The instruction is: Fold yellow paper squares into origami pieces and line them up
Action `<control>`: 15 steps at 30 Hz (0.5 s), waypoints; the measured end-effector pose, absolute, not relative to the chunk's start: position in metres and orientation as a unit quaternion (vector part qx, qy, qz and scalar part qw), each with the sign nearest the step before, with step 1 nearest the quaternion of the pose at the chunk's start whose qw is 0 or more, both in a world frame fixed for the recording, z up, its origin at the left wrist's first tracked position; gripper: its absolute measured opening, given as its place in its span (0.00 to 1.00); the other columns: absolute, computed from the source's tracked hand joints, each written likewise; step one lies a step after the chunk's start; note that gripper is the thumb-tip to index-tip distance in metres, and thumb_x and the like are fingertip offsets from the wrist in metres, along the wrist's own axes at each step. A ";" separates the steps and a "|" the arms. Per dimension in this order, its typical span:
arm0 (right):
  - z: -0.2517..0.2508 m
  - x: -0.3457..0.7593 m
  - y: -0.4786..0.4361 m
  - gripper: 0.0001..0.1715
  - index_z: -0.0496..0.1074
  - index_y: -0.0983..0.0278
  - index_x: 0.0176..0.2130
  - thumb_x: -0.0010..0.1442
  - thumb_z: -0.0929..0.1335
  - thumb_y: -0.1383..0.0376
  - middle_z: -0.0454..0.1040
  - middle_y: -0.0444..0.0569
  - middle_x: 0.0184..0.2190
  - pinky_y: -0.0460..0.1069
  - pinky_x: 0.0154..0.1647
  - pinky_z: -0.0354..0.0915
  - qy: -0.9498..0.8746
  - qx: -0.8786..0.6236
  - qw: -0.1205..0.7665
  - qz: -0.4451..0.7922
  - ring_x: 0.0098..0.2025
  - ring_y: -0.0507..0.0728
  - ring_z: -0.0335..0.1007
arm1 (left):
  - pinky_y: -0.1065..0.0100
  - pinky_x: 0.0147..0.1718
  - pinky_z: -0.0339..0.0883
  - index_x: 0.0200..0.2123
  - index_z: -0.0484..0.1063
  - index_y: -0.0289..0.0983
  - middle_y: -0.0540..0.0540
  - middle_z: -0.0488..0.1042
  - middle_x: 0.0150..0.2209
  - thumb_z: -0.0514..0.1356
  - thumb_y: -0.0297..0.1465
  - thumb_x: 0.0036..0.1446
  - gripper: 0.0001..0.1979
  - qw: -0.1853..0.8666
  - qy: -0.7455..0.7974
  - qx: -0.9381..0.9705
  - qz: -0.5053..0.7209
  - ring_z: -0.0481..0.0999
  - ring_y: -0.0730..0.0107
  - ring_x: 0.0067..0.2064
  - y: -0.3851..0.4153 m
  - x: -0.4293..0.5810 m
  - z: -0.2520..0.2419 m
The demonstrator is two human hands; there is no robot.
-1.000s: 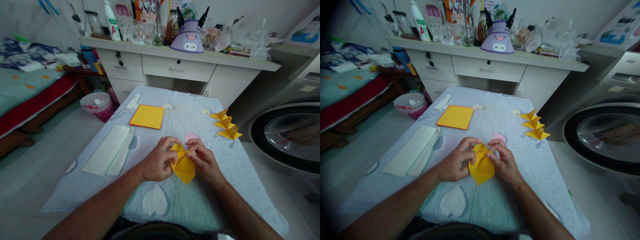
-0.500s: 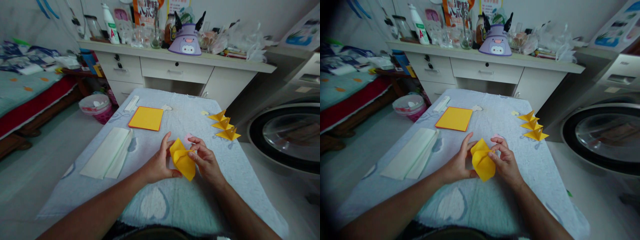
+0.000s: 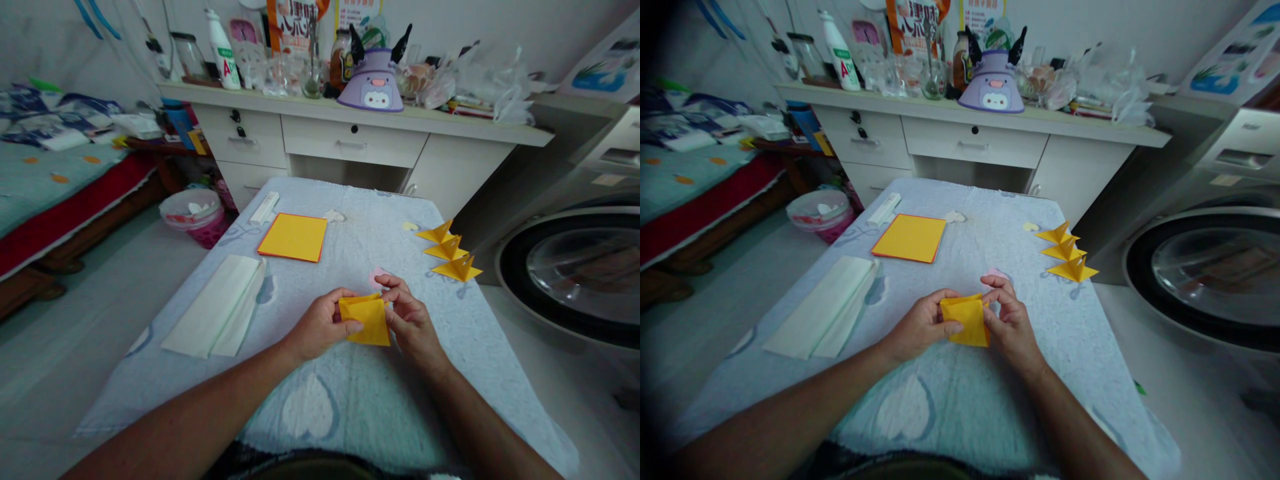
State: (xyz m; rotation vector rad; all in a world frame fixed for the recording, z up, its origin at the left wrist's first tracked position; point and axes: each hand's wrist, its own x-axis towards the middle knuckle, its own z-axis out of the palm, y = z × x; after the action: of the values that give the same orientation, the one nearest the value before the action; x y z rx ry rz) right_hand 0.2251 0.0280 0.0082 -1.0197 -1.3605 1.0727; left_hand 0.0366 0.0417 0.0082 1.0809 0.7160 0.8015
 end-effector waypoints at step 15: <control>0.011 0.220 0.026 0.18 0.68 0.53 0.47 0.57 0.71 0.56 0.68 0.45 0.38 0.49 0.39 0.64 -0.520 -0.427 0.551 0.495 0.38 0.55 0.65 | 0.74 0.28 0.62 0.35 0.66 0.36 0.53 0.70 0.29 0.68 0.32 0.45 0.16 0.710 0.360 0.481 0.368 0.70 0.75 0.29 0.040 0.040 0.008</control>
State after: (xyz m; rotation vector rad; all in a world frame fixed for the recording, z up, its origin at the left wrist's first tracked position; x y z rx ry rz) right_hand 0.2201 0.0264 0.0112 -1.0096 -1.2295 1.1712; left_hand 0.0398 0.0396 0.0084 1.0664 0.7989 0.8157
